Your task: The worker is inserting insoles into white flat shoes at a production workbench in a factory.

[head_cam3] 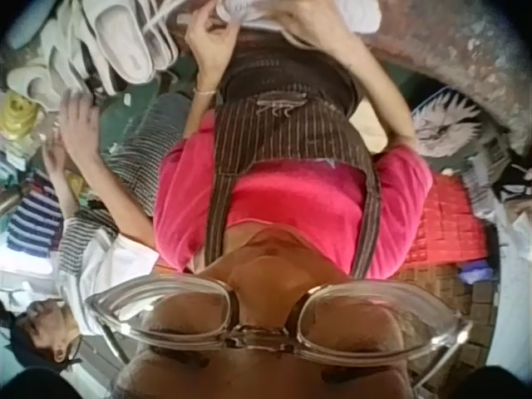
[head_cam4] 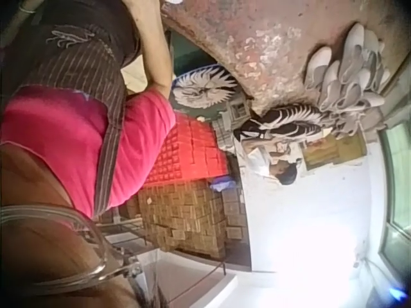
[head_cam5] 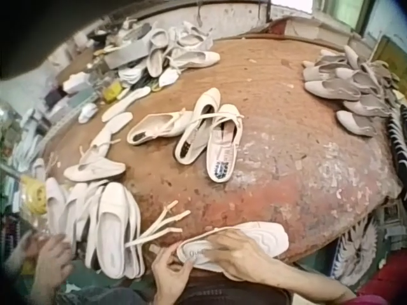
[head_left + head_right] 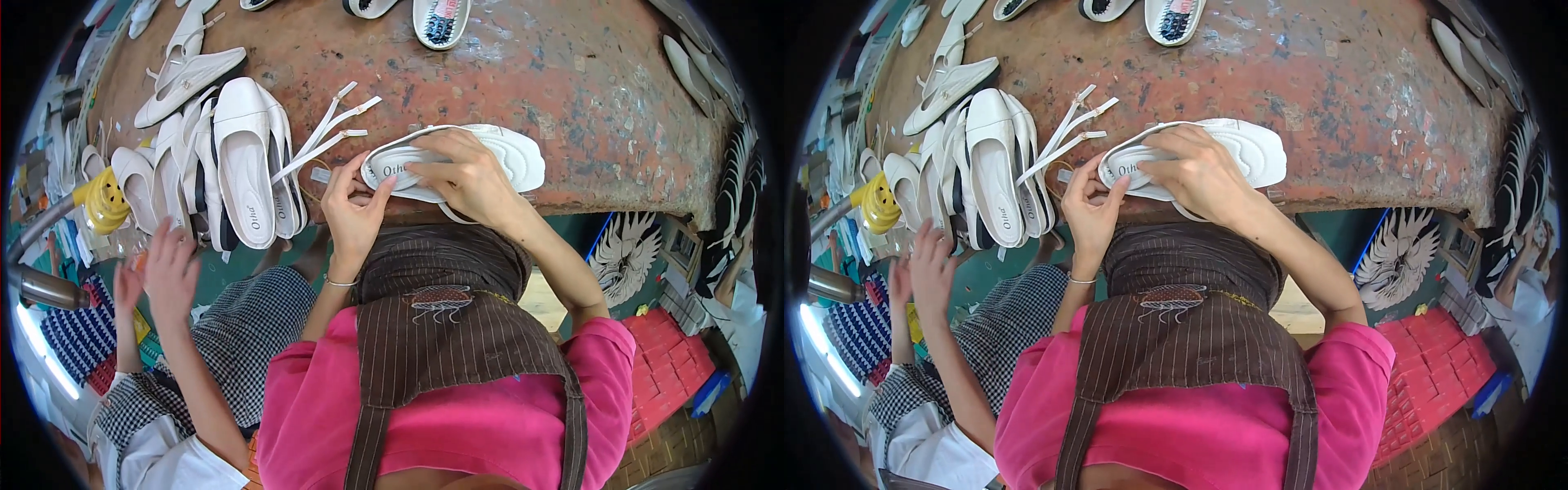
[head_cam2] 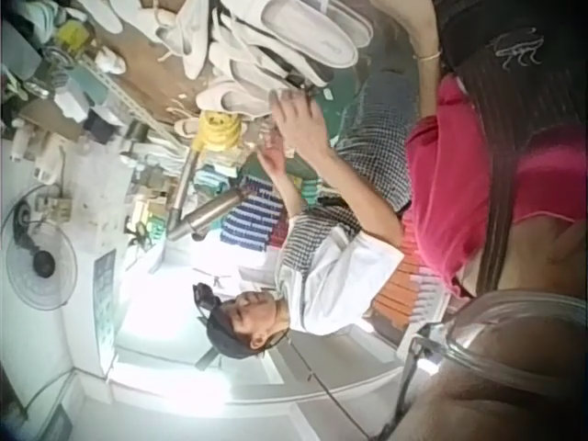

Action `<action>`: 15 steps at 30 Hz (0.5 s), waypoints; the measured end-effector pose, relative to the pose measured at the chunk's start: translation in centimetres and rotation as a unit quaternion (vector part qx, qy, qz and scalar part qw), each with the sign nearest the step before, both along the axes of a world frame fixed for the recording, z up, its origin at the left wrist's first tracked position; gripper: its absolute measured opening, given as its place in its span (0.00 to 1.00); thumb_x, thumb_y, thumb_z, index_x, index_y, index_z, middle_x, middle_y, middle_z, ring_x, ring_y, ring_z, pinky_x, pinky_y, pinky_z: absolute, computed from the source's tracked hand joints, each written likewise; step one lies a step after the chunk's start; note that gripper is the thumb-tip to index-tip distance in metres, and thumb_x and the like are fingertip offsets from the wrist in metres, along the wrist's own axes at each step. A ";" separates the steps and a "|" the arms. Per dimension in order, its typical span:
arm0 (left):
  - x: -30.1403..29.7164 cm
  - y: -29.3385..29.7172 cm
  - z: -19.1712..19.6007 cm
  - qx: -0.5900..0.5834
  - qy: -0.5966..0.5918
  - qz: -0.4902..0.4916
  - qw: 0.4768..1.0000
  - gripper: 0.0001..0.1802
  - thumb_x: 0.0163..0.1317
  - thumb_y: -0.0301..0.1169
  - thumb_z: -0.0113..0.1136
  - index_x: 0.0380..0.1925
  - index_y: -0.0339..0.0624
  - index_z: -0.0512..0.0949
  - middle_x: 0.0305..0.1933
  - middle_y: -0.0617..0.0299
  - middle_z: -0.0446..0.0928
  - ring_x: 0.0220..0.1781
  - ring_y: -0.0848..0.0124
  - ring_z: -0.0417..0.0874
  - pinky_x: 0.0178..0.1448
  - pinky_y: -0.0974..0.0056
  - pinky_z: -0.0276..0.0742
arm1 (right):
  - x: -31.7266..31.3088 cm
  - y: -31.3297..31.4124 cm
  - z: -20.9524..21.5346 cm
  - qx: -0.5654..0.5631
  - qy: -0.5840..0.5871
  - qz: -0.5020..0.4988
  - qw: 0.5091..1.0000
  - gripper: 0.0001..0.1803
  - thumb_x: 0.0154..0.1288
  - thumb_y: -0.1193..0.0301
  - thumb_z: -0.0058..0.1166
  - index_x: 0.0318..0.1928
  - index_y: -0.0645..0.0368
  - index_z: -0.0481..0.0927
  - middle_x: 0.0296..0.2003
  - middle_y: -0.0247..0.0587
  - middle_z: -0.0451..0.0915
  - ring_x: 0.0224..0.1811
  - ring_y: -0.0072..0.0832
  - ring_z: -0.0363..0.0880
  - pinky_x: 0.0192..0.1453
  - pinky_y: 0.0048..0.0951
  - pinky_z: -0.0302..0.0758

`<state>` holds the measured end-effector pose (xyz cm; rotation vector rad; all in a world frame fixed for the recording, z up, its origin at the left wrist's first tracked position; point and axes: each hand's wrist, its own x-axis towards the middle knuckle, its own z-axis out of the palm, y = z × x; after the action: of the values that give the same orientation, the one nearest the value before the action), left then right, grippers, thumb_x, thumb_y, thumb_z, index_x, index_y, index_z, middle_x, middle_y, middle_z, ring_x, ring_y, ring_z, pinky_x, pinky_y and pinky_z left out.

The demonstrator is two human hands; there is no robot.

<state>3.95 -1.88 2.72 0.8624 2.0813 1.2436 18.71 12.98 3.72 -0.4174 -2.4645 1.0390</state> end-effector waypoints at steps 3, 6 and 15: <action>-0.1 0.1 -0.4 0.013 -0.042 0.019 0.999 0.24 0.56 0.25 0.72 0.52 0.29 0.78 0.40 0.59 0.74 0.33 0.78 0.79 0.29 0.75 0.82 | -0.1 0.1 -0.1 -0.056 0.002 -0.008 0.998 0.16 0.49 0.77 0.67 0.42 0.56 0.89 0.48 0.45 0.83 0.52 0.43 0.80 0.57 0.42 0.76; -0.1 0.2 -0.5 0.026 -0.053 0.024 0.998 0.24 0.55 0.25 0.73 0.51 0.29 0.77 0.40 0.59 0.75 0.33 0.78 0.79 0.29 0.75 0.81 | -0.3 0.0 -0.2 -0.033 -0.001 -0.008 0.999 0.15 0.48 0.77 0.66 0.40 0.57 0.88 0.47 0.44 0.83 0.52 0.42 0.79 0.58 0.40 0.76; -0.5 0.8 -1.8 0.018 -0.031 0.047 0.998 0.13 0.57 0.22 0.69 0.40 0.31 0.78 0.30 0.60 0.80 0.25 0.81 0.77 0.25 0.74 0.73 | -0.8 -0.6 -0.8 0.058 -0.068 0.029 0.996 0.18 0.50 0.77 0.62 0.45 0.60 0.87 0.49 0.46 0.81 0.52 0.41 0.78 0.58 0.41 0.75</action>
<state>3.47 -1.10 0.88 0.7408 2.0770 1.3432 17.91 12.34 2.96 -0.3933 -2.6570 0.9117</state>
